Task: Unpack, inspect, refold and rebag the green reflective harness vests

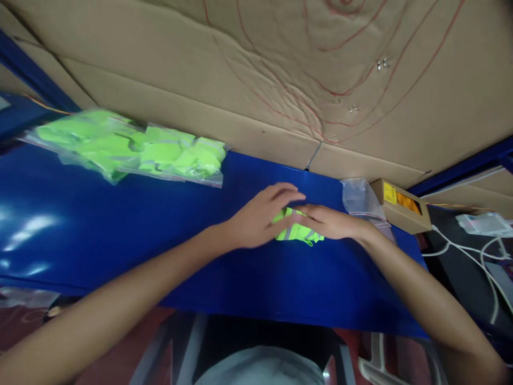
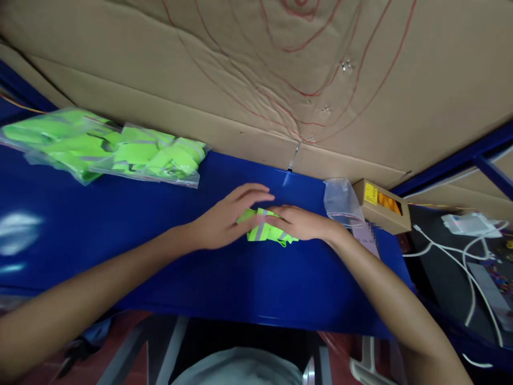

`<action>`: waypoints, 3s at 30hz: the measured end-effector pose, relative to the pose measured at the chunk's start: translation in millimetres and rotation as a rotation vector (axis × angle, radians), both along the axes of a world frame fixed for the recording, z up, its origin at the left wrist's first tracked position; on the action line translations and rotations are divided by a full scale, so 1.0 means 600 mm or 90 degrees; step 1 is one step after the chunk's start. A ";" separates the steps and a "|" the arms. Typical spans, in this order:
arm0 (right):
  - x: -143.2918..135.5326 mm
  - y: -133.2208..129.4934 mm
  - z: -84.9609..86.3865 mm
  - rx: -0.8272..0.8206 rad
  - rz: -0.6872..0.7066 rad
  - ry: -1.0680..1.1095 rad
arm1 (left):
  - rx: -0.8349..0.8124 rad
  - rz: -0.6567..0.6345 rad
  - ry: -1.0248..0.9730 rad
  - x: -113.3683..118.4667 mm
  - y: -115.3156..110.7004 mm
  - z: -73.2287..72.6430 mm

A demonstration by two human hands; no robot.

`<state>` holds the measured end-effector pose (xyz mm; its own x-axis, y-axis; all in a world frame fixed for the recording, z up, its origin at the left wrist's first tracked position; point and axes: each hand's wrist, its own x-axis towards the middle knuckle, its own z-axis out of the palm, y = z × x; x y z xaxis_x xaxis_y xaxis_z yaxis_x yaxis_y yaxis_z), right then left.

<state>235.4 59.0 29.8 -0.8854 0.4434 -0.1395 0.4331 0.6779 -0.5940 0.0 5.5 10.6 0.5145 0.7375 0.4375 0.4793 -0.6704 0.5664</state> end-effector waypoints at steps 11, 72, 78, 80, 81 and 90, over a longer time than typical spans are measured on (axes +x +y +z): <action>0.004 0.037 -0.088 0.183 -0.147 0.147 | 0.111 -0.047 0.321 0.001 0.011 -0.083; 0.102 -0.159 -0.055 0.231 -0.245 0.181 | -0.012 0.406 0.269 0.166 -0.234 -0.085; 0.100 -0.158 -0.051 0.186 -0.244 0.238 | -0.009 0.416 0.256 0.172 -0.228 -0.085; 0.100 -0.158 -0.050 0.169 -0.246 0.259 | -0.008 0.426 0.253 0.178 -0.224 -0.083; 0.099 -0.158 -0.050 0.163 -0.245 0.265 | -0.008 0.431 0.257 0.181 -0.222 -0.082; 0.088 -0.168 -0.055 0.244 -0.223 0.248 | -0.002 0.442 0.286 0.194 -0.217 -0.079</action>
